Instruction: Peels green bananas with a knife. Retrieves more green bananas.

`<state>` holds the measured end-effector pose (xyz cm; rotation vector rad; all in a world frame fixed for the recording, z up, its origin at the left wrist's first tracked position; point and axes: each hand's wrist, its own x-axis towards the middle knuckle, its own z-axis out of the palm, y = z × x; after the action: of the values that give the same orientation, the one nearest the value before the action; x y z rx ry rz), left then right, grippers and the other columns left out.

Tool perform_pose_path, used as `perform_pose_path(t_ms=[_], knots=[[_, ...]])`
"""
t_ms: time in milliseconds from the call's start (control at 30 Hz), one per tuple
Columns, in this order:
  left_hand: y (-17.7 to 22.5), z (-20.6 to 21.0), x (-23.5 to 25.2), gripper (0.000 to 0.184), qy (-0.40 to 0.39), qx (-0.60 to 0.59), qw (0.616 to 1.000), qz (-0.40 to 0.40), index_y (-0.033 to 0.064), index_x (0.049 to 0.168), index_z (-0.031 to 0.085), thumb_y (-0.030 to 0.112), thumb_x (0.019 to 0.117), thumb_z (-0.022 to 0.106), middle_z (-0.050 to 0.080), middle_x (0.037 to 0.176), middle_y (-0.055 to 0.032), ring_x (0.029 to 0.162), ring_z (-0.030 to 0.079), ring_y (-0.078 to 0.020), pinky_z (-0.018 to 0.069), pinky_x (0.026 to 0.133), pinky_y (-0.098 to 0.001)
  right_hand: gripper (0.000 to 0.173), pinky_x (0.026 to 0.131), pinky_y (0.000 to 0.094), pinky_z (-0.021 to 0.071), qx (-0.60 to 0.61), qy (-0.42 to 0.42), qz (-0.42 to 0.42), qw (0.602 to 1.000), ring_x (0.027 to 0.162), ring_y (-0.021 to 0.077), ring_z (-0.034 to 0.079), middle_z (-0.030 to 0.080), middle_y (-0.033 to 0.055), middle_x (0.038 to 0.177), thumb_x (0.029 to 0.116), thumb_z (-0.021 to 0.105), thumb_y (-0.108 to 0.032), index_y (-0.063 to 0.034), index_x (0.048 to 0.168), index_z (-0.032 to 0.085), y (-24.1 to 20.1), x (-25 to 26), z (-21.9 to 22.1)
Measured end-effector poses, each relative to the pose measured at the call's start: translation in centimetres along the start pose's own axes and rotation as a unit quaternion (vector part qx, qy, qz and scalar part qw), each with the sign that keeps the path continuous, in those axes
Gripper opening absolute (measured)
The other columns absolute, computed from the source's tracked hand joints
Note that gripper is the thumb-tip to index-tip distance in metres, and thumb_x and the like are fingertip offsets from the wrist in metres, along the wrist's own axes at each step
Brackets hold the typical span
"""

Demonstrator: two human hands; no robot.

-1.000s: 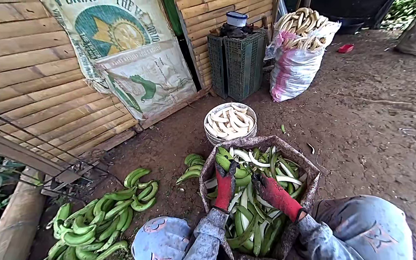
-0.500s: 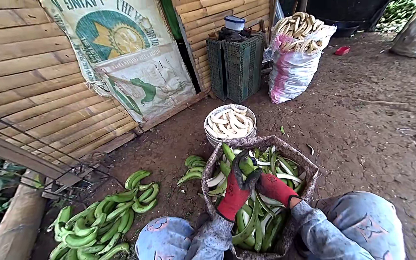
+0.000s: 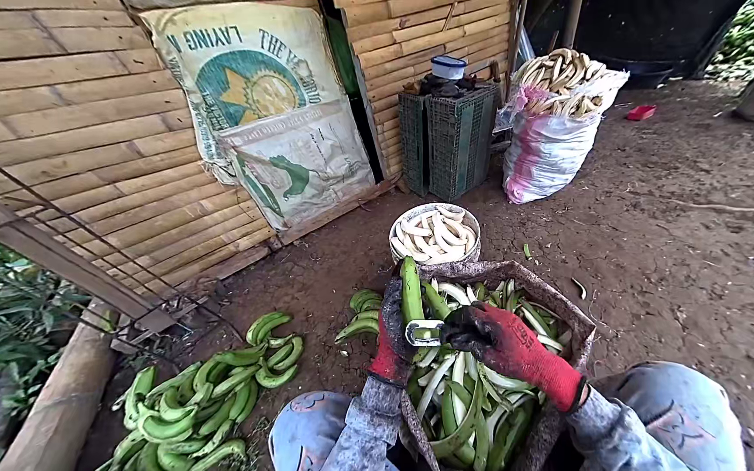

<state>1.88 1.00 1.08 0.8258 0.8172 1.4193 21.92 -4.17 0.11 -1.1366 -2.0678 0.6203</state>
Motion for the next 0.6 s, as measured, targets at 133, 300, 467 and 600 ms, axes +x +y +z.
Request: perform_pose_path(t_ms=[133,300,467,600], knots=[[-1.8,-0.9,-1.4,0.041,-0.023,0.075,0.997,0.015,-0.0019,0.134,0.053,0.021,0.1124,0.027,0.068,0.098,-0.0107,0.081,0.068,-0.0155,0.0593,0.074,-0.0308,0.037,0.082,0.0564,0.0552,-0.142,0.019,-0.044,0.989,0.1,0.0417,0.069,0.069,0.0226,0.11,0.0905,0.067,-0.023,-0.012,0.126,0.069,2.5,0.4,2.7],[-2.9,-0.9,-3.0,0.042,-0.032,0.187,0.982,0.01,-0.0016,0.132,0.055,0.024,0.1124,0.027,0.067,0.101,-0.0113,0.079,0.066,-0.0125,0.0577,0.069,-0.0281,0.045,0.095,0.0586,0.051,-0.135,0.066,0.114,0.982,0.113,0.0465,0.064,0.064,0.0293,0.124,0.0913,0.064,-0.012,-0.003,0.135,0.063,3.7,2.5,2.3],[-3.6,0.3,-3.8,0.042,-0.021,0.094,0.99,-0.103,0.0025,0.112,0.057,0.035,0.1124,0.029,0.063,0.075,-0.0048,0.052,0.059,-0.0089,0.0535,0.047,-0.0239,0.038,0.095,0.0582,0.051,-0.095,0.116,0.228,0.962,0.111,0.0403,0.066,0.066,0.0237,0.123,0.0992,0.058,-0.021,-0.0049,0.133,0.061,4.6,3.9,-1.0],[-2.7,-1.7,0.0,0.046,0.004,0.014,0.999,-0.037,0.0007,0.124,0.056,0.031,0.1132,0.023,0.068,0.086,-0.0078,0.066,0.066,-0.0132,0.0585,0.059,-0.0272,0.037,0.082,0.0494,0.0574,-0.077,0.071,0.003,0.995,0.098,0.0311,0.07,0.071,0.0147,0.108,0.098,0.061,-0.039,-0.0119,0.122,0.07,1.9,0.1,2.8]])
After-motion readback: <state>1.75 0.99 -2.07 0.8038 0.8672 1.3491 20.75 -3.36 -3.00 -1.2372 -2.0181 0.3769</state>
